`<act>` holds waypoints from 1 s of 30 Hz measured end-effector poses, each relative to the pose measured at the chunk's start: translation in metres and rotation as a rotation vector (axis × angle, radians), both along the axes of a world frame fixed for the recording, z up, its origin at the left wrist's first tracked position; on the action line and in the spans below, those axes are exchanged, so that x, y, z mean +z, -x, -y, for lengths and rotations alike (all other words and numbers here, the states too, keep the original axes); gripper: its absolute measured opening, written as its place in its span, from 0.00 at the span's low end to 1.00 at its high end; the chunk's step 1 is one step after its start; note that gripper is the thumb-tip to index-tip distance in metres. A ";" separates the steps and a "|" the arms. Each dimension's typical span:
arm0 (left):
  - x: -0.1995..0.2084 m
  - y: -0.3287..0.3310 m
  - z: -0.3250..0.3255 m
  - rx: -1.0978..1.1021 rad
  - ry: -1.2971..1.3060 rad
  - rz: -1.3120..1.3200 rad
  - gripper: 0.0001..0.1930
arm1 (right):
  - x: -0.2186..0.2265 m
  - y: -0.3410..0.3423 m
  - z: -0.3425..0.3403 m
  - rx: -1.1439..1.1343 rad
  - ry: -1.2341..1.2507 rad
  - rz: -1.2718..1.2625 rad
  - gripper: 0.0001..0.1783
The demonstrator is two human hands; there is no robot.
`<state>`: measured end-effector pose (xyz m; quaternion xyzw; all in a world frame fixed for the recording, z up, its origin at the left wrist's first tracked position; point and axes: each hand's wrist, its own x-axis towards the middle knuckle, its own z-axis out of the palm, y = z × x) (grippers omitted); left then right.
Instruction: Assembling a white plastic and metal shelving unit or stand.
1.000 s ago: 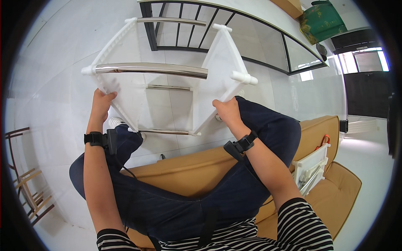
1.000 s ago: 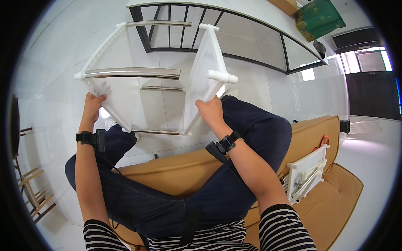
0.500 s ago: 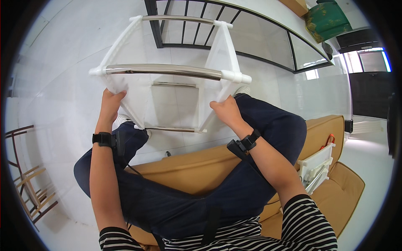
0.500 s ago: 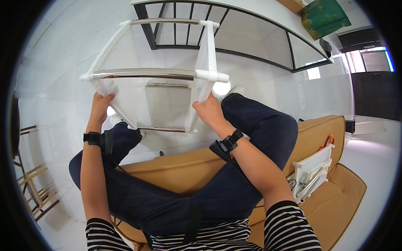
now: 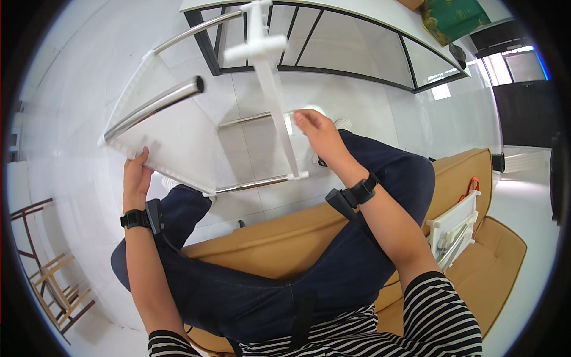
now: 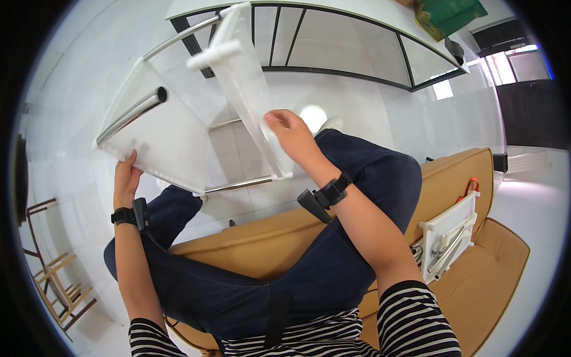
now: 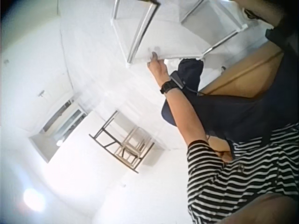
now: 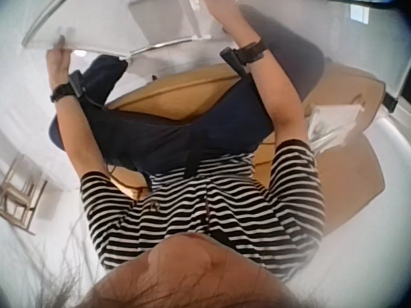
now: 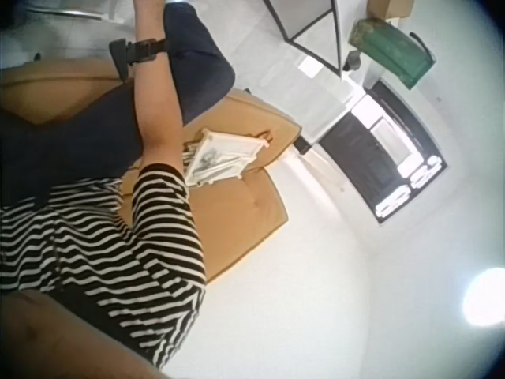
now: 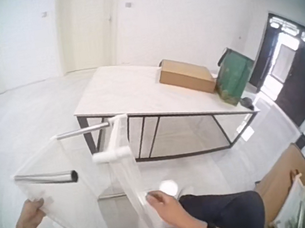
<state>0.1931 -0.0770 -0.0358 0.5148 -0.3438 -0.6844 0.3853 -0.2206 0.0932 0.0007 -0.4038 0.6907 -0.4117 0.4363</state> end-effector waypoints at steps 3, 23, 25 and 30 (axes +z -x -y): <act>0.004 0.002 -0.002 0.006 -0.043 0.006 0.22 | -0.053 0.028 -0.008 -0.136 -0.233 -0.234 0.39; -0.032 -0.036 -0.014 0.150 -0.005 -0.195 0.22 | -0.120 -0.011 -0.043 0.015 -0.930 0.647 0.38; -0.041 -0.047 -0.011 0.318 0.123 -0.149 0.21 | -0.104 -0.025 -0.034 -0.008 -0.935 0.636 0.37; -0.064 -0.049 -0.011 0.413 0.066 -0.151 0.22 | -0.079 -0.029 -0.026 -0.010 -0.661 0.746 0.40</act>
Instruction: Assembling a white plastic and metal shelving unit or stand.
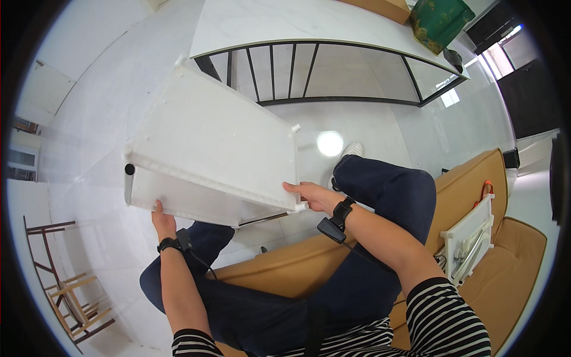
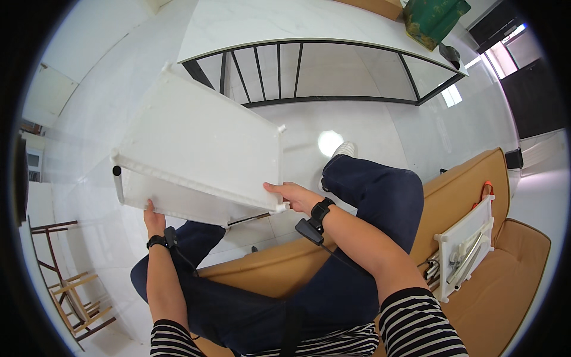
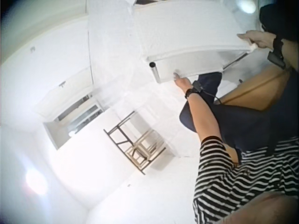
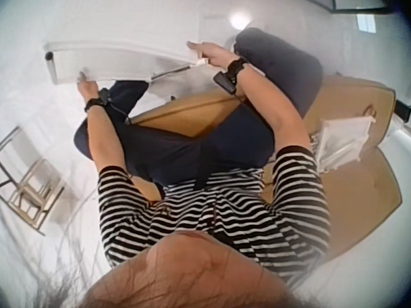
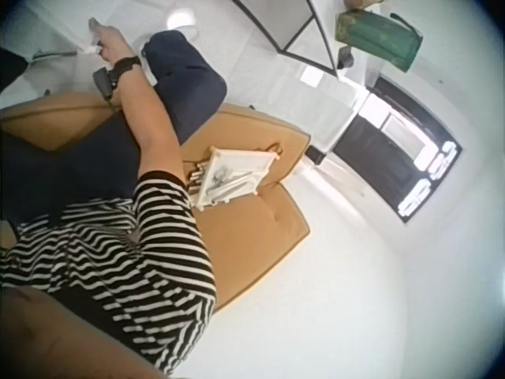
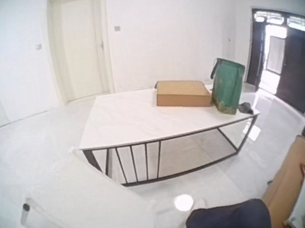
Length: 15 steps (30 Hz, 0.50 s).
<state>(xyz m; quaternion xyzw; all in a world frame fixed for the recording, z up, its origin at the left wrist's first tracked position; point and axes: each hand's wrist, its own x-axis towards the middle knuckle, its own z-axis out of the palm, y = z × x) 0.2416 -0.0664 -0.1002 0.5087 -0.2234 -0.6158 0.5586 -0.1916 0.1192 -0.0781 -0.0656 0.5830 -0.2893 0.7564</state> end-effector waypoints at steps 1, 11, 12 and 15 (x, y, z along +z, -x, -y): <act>-0.008 -0.003 -0.001 0.030 -0.012 0.012 0.23 | 0.007 -0.009 0.004 -0.168 0.049 0.023 0.40; -0.097 0.039 -0.013 -0.101 -0.526 -0.058 0.28 | 0.060 -0.006 0.025 -0.417 0.209 -0.048 0.39; -0.113 0.019 -0.011 -0.090 -0.522 -0.043 0.28 | 0.065 -0.016 0.029 -0.412 0.210 -0.030 0.39; -0.142 -0.004 -0.010 -0.608 -0.302 0.368 0.30 | 0.072 -0.035 0.028 -0.487 0.202 -0.138 0.35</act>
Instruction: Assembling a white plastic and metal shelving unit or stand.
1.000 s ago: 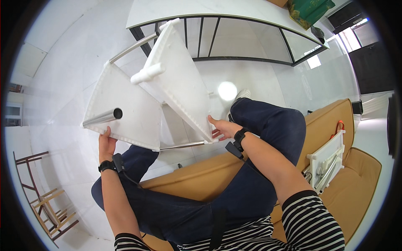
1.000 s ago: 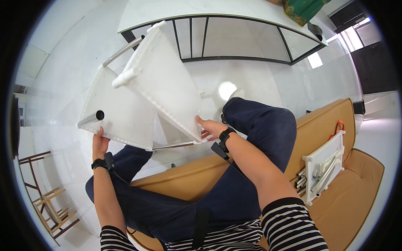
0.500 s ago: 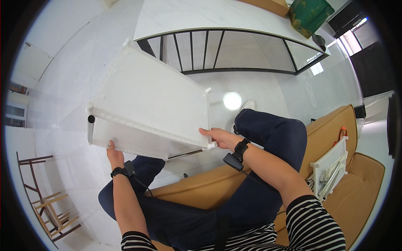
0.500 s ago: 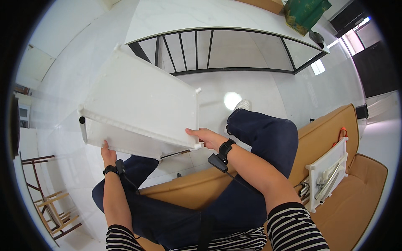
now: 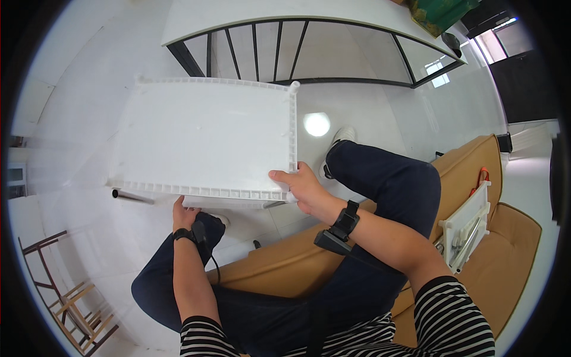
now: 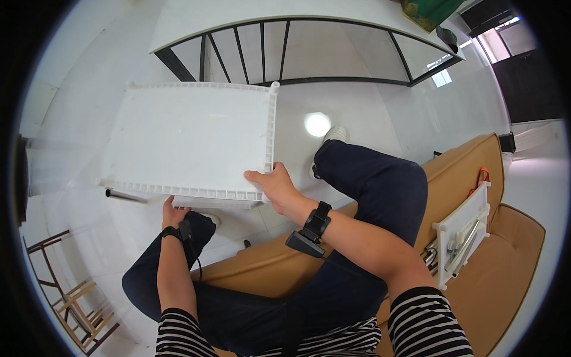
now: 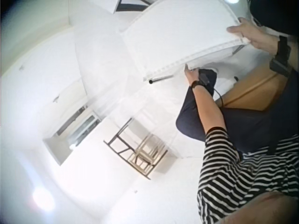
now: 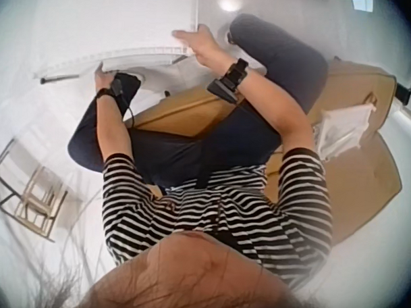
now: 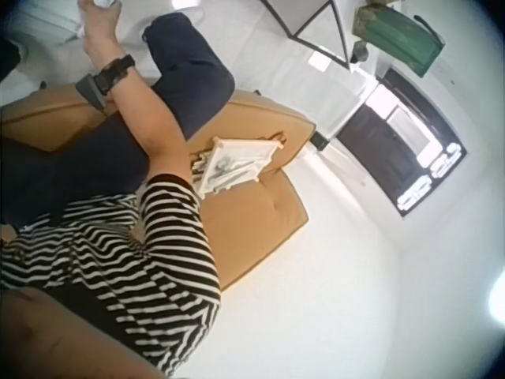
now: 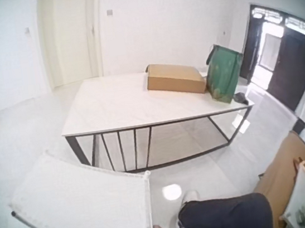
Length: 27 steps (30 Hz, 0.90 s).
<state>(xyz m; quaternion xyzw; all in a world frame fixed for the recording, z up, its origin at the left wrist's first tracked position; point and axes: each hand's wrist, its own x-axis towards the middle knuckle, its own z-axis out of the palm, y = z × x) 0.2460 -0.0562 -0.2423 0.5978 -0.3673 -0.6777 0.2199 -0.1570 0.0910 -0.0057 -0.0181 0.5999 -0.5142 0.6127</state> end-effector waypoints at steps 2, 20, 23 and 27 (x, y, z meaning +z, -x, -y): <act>0.021 0.094 -0.014 0.636 -0.425 -0.281 0.36 | -0.012 0.015 -0.012 -0.098 -0.011 -0.094 0.33; 0.027 0.168 -0.060 -1.014 0.226 0.633 0.17 | -0.047 -0.002 -0.014 -0.025 0.028 -0.334 0.33; 0.113 0.209 -0.086 -1.302 0.431 0.625 0.17 | -0.034 -0.002 -0.008 0.073 -0.050 -0.204 0.31; 0.245 0.238 -0.106 -1.565 0.571 0.369 0.15 | -0.028 0.005 -0.001 0.281 -0.003 -0.065 0.27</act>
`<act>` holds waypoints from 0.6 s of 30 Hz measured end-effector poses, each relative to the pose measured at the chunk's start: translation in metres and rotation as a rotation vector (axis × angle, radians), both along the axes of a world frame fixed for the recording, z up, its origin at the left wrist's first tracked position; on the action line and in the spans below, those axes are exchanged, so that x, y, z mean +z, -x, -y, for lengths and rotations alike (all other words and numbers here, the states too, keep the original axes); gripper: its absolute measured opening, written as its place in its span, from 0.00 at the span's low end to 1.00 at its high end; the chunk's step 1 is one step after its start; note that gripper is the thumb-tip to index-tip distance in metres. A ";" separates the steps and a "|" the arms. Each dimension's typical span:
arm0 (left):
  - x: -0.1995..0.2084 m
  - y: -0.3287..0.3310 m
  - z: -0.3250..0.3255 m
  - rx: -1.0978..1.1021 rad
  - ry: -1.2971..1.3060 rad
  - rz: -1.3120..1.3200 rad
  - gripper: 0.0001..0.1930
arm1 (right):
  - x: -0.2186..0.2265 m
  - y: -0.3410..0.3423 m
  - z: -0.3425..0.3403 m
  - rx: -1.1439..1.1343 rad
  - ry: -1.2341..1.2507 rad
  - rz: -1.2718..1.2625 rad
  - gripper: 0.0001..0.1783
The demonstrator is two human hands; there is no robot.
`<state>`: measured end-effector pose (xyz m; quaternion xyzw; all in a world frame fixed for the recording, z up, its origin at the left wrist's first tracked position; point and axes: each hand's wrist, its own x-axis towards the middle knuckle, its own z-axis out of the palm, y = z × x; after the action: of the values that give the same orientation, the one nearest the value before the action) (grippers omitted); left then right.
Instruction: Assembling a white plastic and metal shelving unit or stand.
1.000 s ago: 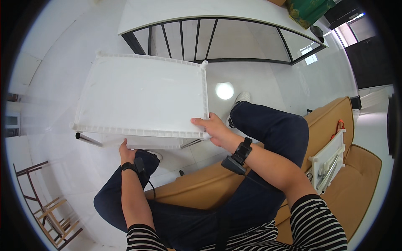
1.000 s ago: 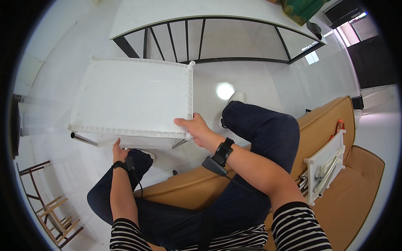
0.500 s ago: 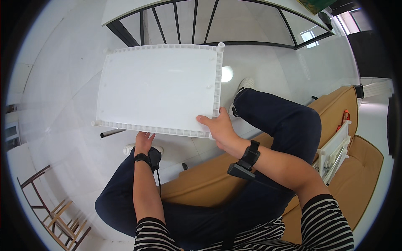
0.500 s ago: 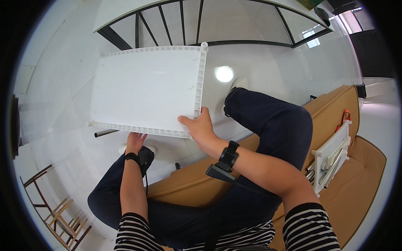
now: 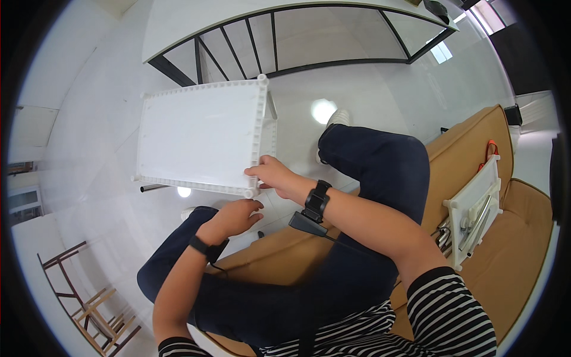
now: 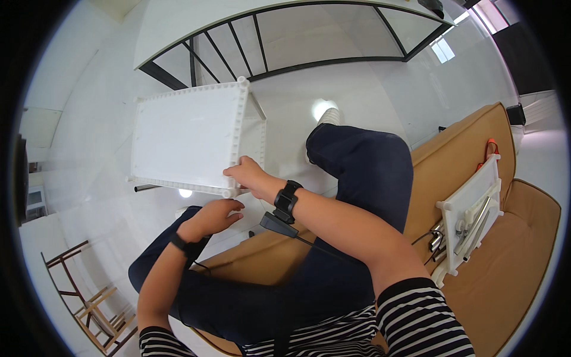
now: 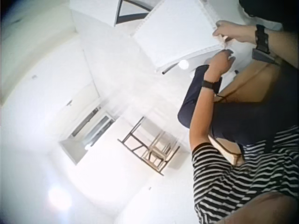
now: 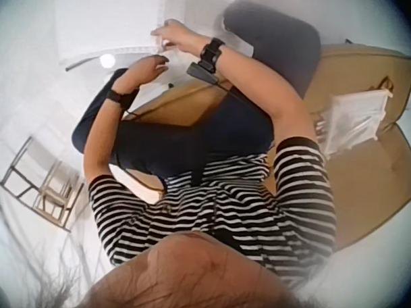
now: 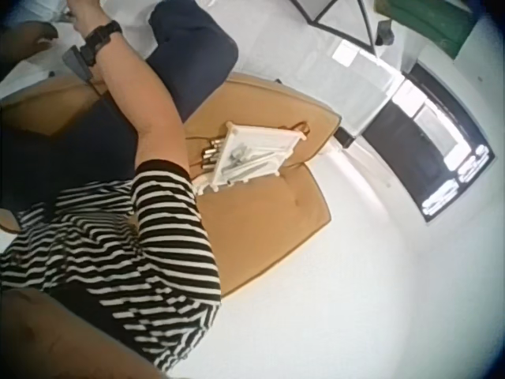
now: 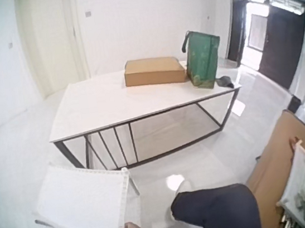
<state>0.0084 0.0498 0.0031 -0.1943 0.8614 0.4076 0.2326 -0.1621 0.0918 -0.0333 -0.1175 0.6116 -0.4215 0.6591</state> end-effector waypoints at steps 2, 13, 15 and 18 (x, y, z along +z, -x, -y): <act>0.052 0.006 0.000 0.197 -0.194 -0.064 0.13 | 0.012 -0.003 0.000 0.088 0.071 0.212 0.23; 0.027 -0.043 -0.016 1.265 -0.758 -0.276 0.11 | 0.024 -0.009 0.009 -0.015 0.125 0.218 0.14; 0.012 -0.041 -0.018 1.213 -0.674 -0.139 0.12 | 0.021 -0.007 0.008 -0.024 0.109 0.221 0.14; -0.006 -0.032 -0.014 1.051 -0.314 -0.131 0.22 | 0.026 0.002 0.015 -0.023 0.216 0.335 0.15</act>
<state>0.0408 0.0635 -0.0028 -0.5351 0.5900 0.6039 -0.0300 -0.1639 0.0764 -0.0072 -0.1085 0.4460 -0.5059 0.7303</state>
